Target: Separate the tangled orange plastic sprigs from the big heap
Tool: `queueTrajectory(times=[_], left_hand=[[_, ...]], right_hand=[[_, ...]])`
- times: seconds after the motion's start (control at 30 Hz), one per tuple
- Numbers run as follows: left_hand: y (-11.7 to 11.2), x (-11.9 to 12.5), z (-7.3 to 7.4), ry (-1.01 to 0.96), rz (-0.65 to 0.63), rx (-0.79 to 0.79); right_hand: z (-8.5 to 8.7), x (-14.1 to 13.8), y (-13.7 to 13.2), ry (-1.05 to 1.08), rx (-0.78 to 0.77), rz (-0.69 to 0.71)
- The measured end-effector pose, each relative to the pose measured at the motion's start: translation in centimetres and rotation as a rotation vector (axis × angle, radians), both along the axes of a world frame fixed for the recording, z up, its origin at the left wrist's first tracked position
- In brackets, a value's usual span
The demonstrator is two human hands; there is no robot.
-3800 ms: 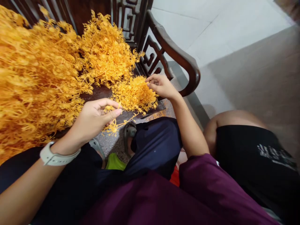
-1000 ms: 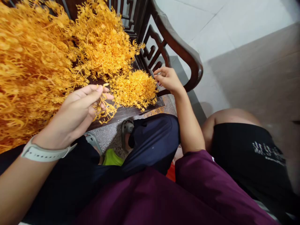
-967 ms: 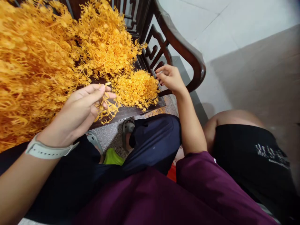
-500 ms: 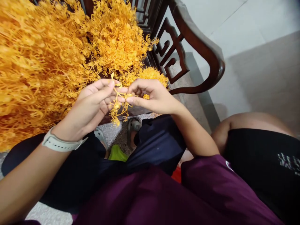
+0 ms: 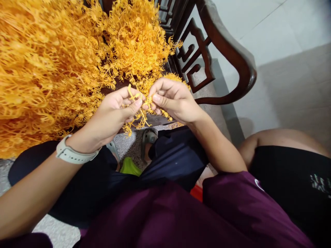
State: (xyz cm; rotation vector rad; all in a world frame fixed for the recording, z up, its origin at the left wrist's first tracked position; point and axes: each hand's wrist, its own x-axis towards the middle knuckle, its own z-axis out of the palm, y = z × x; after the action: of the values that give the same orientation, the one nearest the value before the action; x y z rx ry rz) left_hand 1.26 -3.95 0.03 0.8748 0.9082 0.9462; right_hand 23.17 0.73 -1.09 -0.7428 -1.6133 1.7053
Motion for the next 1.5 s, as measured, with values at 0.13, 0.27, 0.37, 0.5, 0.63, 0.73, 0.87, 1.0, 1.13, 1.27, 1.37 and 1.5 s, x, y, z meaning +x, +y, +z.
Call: queueTrajectory(times=[0.13, 0.27, 0.37, 0.5, 0.63, 0.73, 0.87, 1.0, 1.13, 1.27, 1.37, 1.5], left_hand=[[0.0, -0.1, 0.4, -0.037, -0.124, -0.028], [0.2, -0.4, 0.5, 0.057, -0.201, 0.072], [0.5, -0.7, 0.6, 0.218, -0.245, 0.207], [0.6, -0.9, 1.0, 0.228, -0.354, 0.194], [0.6, -1.0, 1.0, 0.226, -0.394, 0.213], [0.5, -1.0, 0.7, 0.236, -0.327, 0.215], [0.4, -1.1, 0.5, 0.237, -0.121, 0.096], [0.6, -1.5, 0.9, 0.179, 0.007, 0.047], [1.0, -1.9, 1.2, 0.135, 0.110, 0.041], [1.4, -1.8, 1.0, 0.095, 0.165, -0.024], [1.5, -1.5, 0.9, 0.069, 0.155, -0.040], [1.2, -1.2, 0.9, 0.084, 0.135, -0.023]], right_hand=[[-0.4, -0.2, 0.1, 0.055, -0.036, 0.083], [-1.0, -0.3, 0.2, 0.145, -0.028, 0.241], [-1.0, 0.0, 0.3, 0.149, -0.006, 0.332], [-0.3, 0.5, 0.0, 0.106, 0.035, 0.429], [0.2, 0.4, -0.5, 0.131, 0.106, 0.363], [0.5, 0.6, -0.1, 0.019, 0.152, 0.153], [0.5, 3.0, 2.1, -0.342, 0.307, -0.169], [-0.7, 7.7, 5.0, -0.685, 0.463, -0.232], [-2.3, 11.4, 7.0, -0.829, 0.431, -0.155], [-3.1, 12.5, 7.5, -0.873, 0.400, -0.174], [-3.3, 12.5, 7.7, -0.879, 0.379, -0.211], [-3.2, 12.4, 7.6, -0.880, 0.386, -0.253]])
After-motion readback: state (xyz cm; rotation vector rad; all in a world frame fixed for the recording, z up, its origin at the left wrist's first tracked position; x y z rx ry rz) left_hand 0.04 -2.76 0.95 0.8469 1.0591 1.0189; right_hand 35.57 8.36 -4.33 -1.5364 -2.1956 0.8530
